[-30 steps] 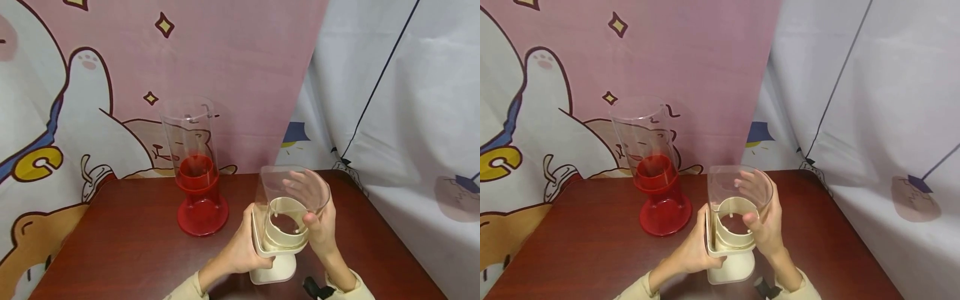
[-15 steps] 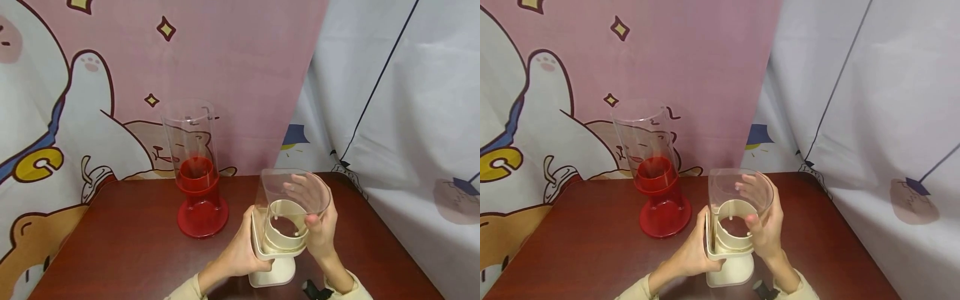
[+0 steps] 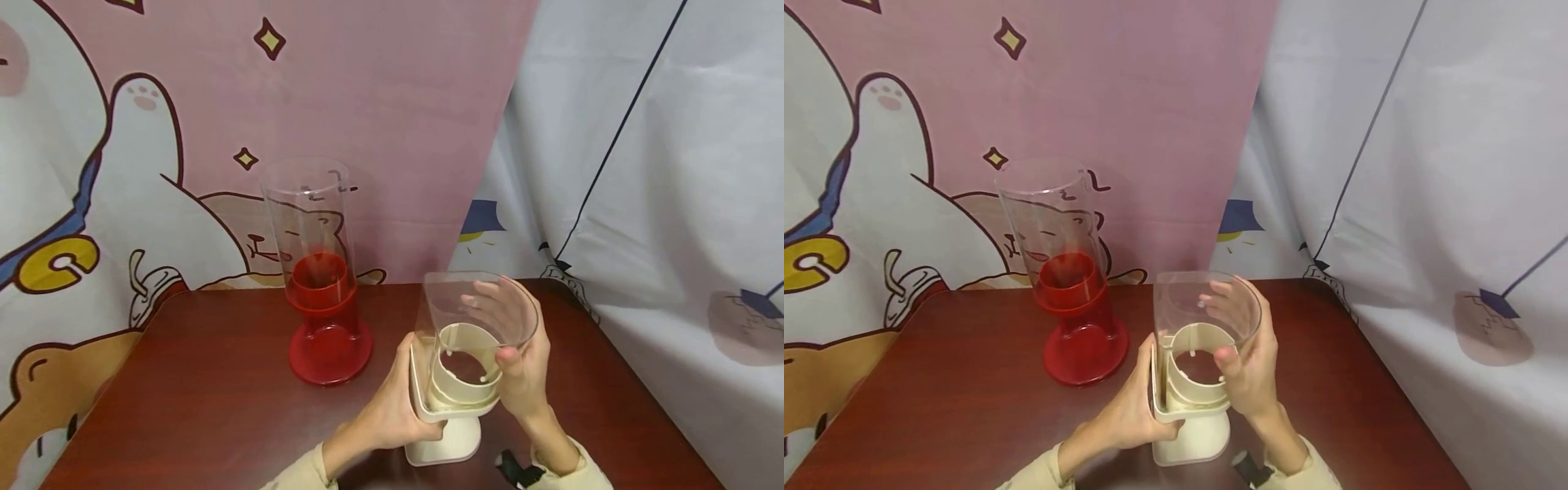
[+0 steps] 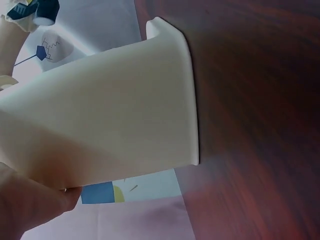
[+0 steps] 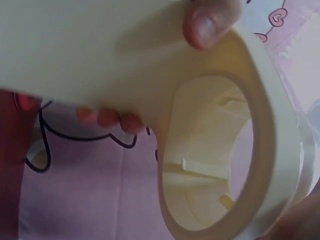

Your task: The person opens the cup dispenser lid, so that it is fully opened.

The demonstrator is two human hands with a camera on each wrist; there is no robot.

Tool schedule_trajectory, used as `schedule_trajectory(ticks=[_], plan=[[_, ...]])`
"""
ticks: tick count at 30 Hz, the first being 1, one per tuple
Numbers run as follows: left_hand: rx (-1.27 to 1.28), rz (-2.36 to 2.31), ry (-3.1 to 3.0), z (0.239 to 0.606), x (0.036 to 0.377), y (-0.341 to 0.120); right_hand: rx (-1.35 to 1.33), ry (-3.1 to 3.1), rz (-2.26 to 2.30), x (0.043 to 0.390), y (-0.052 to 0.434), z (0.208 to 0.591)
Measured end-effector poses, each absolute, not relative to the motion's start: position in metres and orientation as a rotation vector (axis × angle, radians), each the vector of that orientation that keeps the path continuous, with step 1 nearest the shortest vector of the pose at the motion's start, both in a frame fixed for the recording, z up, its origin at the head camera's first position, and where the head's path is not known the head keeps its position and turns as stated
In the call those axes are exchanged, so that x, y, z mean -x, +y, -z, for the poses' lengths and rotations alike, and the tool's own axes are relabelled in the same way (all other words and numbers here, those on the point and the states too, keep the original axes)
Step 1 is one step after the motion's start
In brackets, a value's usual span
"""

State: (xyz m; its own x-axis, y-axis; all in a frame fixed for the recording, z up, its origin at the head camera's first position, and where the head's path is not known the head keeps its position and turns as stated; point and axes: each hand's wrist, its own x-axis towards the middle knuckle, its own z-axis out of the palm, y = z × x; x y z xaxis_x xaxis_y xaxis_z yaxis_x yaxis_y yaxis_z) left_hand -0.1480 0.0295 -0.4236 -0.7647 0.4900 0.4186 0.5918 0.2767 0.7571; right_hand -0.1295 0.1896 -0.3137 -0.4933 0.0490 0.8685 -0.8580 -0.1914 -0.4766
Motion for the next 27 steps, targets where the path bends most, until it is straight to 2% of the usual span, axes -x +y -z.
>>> schedule_trajectory(ticks=[18,21,27], plan=[[1.108,1.453,-2.375,0.420,0.153,0.029,-0.949,-1.560,-1.667,0.130,0.192,0.295],[1.126,1.507,-2.335,0.420,0.156,0.029,-0.912,-1.529,-1.734,0.134,0.196,0.284],[1.160,1.605,-2.282,0.395,0.139,0.025,-0.963,-1.245,-1.971,0.134,0.221,0.269]])
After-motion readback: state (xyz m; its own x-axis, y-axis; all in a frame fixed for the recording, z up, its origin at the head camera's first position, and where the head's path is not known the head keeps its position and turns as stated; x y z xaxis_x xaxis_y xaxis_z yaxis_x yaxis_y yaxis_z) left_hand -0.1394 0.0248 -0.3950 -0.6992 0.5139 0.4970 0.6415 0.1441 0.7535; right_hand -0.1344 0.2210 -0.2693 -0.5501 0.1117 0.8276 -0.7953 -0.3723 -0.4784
